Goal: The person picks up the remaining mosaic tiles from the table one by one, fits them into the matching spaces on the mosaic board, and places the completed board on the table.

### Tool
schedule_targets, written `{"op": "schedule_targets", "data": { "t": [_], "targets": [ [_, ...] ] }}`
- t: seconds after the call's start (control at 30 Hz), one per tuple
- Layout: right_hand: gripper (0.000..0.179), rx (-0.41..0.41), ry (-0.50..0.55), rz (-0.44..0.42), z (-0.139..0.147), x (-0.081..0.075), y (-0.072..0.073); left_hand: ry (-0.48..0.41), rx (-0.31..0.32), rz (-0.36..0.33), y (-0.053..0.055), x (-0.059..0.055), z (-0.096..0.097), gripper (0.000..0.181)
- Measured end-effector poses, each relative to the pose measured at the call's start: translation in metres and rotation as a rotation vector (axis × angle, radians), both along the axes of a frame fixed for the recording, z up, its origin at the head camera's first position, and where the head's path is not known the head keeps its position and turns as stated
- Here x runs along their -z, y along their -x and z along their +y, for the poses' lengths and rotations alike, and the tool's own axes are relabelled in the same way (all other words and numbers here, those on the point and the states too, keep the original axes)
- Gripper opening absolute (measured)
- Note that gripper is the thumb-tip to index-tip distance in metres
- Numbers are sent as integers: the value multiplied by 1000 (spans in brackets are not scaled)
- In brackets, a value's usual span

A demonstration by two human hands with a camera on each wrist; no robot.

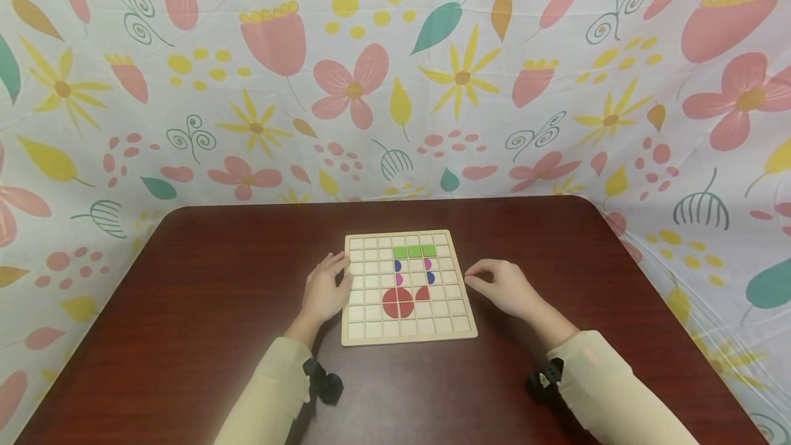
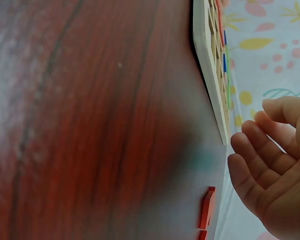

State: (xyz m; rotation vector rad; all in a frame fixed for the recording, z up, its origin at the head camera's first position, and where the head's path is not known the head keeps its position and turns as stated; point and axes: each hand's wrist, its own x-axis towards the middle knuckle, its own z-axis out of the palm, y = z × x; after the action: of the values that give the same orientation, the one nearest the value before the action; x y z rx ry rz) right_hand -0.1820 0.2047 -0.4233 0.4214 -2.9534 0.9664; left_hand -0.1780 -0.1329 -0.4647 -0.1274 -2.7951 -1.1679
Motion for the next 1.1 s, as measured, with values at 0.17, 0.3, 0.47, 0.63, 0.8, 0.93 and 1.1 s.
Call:
{"op": "schedule_targets", "data": {
  "t": [0.17, 0.3, 0.47, 0.63, 0.8, 0.93, 1.1],
  "targets": [
    [14, 0, 13, 1, 5, 0, 0, -3, 1, 2, 0, 0, 0, 40],
    [15, 5, 14, 1, 9, 0, 0, -1, 1, 5, 0, 0, 0, 40],
    [15, 13, 13, 9, 15, 0, 0, -3, 4, 1, 0, -1, 0, 40],
    [16, 29, 12, 16, 21, -1, 1, -6, 8, -1, -1, -1, 0, 40],
    [18, 39, 6, 27, 27, -2, 1, -3, 8, 5, 0, 0, 0, 40],
    [19, 46, 0, 35, 32, -3, 1, 0, 8, 8, 0, 1, 0, 40],
    [22, 60, 17, 26, 38, -3, 2, 4, 7, 9, 1, 2, -1, 40]
  ]
}}
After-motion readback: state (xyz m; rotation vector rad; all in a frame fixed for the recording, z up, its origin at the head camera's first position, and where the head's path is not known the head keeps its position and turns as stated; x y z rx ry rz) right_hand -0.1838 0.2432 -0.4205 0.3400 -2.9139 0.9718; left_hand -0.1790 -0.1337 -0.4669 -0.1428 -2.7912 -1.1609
